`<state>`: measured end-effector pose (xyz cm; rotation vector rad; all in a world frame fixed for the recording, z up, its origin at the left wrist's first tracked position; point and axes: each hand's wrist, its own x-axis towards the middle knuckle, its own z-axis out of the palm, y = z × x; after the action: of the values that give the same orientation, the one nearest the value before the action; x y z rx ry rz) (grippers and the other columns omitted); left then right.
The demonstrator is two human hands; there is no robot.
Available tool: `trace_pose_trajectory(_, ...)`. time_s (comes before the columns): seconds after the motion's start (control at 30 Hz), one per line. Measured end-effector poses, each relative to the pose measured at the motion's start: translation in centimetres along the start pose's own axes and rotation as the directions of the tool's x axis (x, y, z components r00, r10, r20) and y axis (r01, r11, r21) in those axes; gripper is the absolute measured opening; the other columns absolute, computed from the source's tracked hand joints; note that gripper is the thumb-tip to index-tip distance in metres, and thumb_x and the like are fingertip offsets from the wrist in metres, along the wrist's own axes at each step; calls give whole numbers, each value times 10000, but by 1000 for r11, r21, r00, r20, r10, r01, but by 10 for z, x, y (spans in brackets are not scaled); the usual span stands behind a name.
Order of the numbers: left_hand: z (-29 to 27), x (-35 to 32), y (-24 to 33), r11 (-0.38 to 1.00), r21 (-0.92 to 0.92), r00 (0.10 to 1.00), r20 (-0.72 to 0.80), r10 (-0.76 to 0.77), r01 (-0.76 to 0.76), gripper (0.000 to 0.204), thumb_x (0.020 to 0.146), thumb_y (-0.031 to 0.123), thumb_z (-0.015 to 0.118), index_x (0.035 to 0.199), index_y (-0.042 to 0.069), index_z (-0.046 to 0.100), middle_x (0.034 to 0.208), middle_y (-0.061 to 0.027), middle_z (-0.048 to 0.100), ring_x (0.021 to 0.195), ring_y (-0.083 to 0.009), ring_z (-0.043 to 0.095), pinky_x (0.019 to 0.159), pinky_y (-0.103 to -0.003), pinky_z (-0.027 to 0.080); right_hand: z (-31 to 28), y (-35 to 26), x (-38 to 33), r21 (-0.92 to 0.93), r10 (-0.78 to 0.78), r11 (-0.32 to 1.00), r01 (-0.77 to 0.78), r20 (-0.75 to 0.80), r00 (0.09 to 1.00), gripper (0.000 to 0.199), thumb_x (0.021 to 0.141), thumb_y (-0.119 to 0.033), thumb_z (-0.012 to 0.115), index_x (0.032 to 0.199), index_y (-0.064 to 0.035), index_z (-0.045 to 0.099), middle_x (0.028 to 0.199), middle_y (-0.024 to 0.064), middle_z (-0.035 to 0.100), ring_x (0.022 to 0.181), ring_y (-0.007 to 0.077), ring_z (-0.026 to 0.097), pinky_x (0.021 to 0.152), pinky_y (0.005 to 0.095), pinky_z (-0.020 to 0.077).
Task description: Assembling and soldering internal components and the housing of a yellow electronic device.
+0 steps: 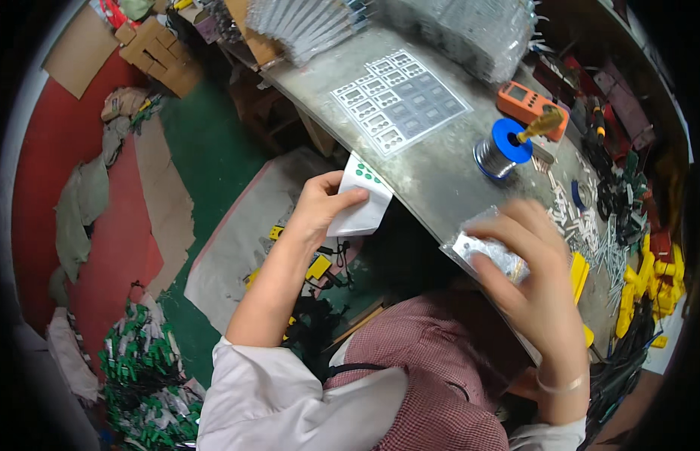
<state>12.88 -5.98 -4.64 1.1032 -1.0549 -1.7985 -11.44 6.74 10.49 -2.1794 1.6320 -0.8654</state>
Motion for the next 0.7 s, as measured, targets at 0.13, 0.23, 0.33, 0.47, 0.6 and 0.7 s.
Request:
trace_pose_trajectory(0.13,0,2,1,982,169,996,51,78,-85,314,831,102,759,1106,-25,675,983,-63,712,851,-122,664,772,-274,535,77,20,69,7,-89,996,89,69,994,160,769,-122,710,907,-49,677,895,125,598,886,327,614,770,418,503)
trace_pose_trajectory(0.23,5,1,0,952,216,977,44,210,-215,207,870,117,707,1035,-7,697,929,-37,706,825,-98,643,741,-268,518,111,32,99,-30,-63,997,66,108,992,151,763,-133,713,880,-42,686,873,132,614,853,334,631,753,424,513)
trace_pose_trajectory(0.33,-1,5,-2,894,373,967,45,251,-249,199,858,83,670,1035,-3,696,948,-35,703,836,-88,636,747,-264,513,127,32,115,-47,-33,998,41,158,987,138,747,-140,715,821,-27,690,831,146,641,804,348,654,730,435,525)
trace_pose_trajectory(0.47,-1,11,-1,727,543,887,78,455,-421,209,809,43,645,994,-50,675,909,-91,683,842,-163,654,780,-299,501,125,27,120,-105,-55,991,80,220,974,135,723,-141,721,764,-20,679,814,146,644,785,351,658,719,436,531)
trace_pose_trajectory(0.6,1,13,0,699,538,854,79,515,-472,192,762,88,655,906,-39,658,894,-184,644,836,-366,641,750,-393,505,126,25,122,-177,-87,976,125,208,974,122,699,-140,715,720,-31,665,777,143,629,755,346,655,710,436,538)
trace_pose_trajectory(0.7,2,15,-1,705,542,860,67,506,-457,186,761,77,653,906,-40,657,887,-182,641,837,-367,638,746,-399,503,127,29,123,-186,-70,977,108,202,977,116,691,-138,709,703,-34,659,763,145,622,745,345,655,704,436,543)
